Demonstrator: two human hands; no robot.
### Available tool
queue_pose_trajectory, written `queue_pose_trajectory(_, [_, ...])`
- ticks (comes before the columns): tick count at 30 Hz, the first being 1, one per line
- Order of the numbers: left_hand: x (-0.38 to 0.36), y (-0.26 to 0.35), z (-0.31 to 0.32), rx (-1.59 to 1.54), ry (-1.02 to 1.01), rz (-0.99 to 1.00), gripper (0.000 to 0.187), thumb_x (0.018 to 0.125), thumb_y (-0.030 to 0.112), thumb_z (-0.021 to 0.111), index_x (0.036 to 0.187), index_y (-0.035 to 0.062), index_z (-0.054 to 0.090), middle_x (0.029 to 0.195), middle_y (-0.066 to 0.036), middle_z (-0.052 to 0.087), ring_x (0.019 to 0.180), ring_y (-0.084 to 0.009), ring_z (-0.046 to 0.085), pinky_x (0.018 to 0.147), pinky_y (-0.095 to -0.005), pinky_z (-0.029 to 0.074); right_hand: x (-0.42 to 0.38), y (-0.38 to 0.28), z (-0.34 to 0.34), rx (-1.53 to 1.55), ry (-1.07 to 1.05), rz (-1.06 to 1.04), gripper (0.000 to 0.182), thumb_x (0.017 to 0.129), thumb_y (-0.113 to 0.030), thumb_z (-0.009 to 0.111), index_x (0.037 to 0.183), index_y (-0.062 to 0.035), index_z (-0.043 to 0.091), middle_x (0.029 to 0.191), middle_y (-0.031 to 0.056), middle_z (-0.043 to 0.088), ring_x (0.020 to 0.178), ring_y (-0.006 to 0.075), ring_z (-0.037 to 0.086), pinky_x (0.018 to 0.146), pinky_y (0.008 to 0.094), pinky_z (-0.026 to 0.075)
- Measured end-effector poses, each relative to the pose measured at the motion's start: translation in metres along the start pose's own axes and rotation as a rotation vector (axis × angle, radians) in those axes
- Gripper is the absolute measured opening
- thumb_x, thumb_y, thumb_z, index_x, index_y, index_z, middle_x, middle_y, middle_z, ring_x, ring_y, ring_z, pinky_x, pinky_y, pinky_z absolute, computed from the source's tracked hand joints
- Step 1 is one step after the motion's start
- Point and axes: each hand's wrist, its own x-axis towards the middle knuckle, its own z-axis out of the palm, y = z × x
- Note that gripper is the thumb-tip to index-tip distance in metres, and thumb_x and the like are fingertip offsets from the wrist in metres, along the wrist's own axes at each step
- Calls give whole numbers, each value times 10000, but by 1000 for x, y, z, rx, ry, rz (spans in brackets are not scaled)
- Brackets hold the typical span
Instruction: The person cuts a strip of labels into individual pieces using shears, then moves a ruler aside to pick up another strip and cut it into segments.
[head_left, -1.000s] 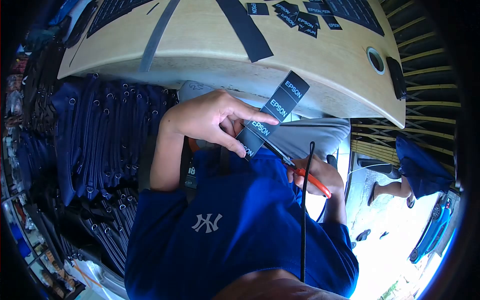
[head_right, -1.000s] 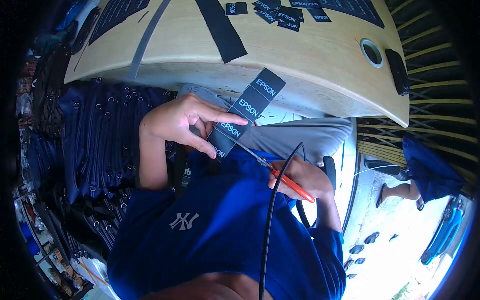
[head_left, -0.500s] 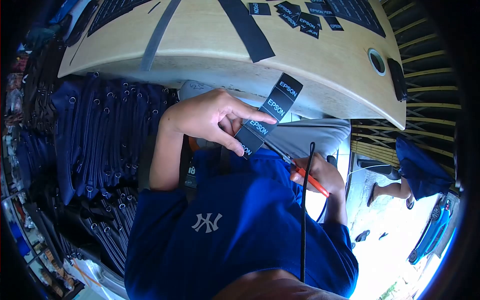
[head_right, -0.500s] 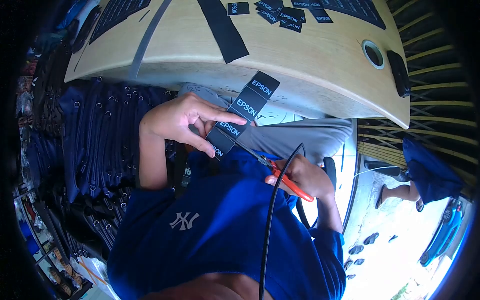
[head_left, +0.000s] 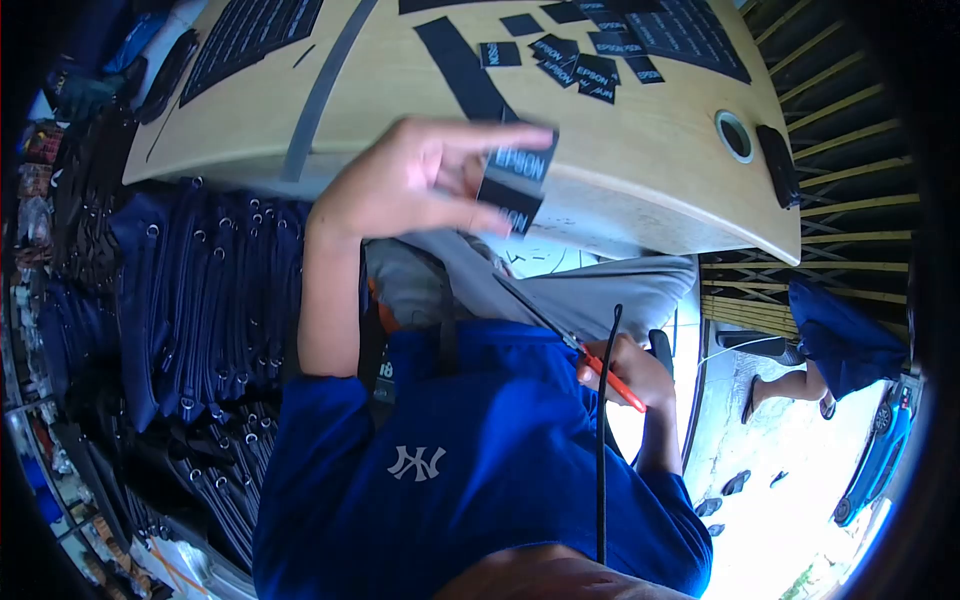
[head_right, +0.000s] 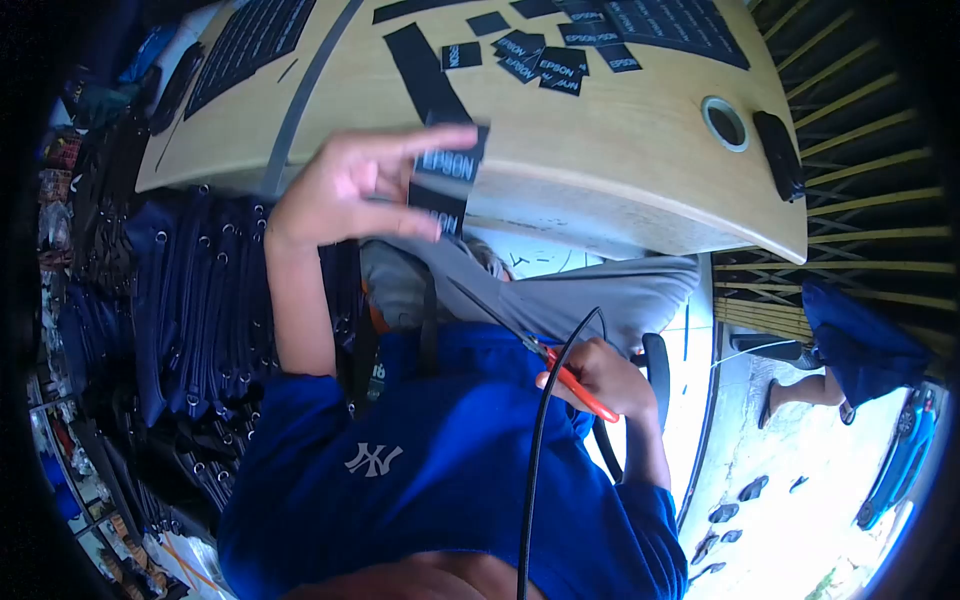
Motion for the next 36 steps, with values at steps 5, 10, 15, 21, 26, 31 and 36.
queue_pose_trajectory(5, [81,-7,-27,299,212,151,634,748,26,740,1331,52,491,857,-75,686,722,-72,605,660,-206,486,1,-8,4,5,24,4,539,884,-478,585,609,-20,517,495,72,425,445,225,451,453,358,335])
queue_pose_trajectory(10, [128,-37,-44,569,337,118,770,639,398,837,1283,86,555,927,-145,678,845,-179,648,780,-266,490,-7,-2,7,-18,38,83,498,904,-475,540,721,-12,551,578,83,482,516,226,488,504,351,383])
queue_pose_trajectory(15, [96,-30,-31,316,515,215,313,910,110,590,1197,-16,594,1055,-114,661,861,-99,606,777,-233,484,11,-19,32,124,322,-91,446,908,-420,537,783,7,527,596,110,469,514,265,463,527,370,391])
queue_pose_trajectory(21, [25,-17,11,31,637,204,327,864,35,633,1187,-5,604,877,-44,670,686,-32,559,606,-169,445,52,-33,60,691,301,-156,662,836,-651,482,878,9,496,603,-10,421,470,63,418,437,225,345])
queue_pose_trajectory(26, [-19,-12,46,-6,534,19,574,825,16,679,1347,-11,442,592,50,511,566,11,481,525,-148,358,90,-53,52,839,472,-333,719,784,-688,540,933,13,484,613,-38,390,432,28,364,374,187,287])
queue_pose_trajectory(31, [-44,-12,66,-49,402,-1,647,765,-66,702,1352,-15,435,586,47,533,587,23,439,532,-144,366,92,-82,26,605,634,-204,176,844,-145,665,824,-7,558,675,-10,523,584,48,464,529,205,375])
queue_pose_trajectory(36, [-51,-13,75,1,391,30,588,750,-65,712,1298,-1,508,768,-33,643,619,-5,507,595,-167,451,90,-80,23,607,617,-166,101,827,-55,660,806,-12,572,660,-17,532,587,37,466,519,208,374])
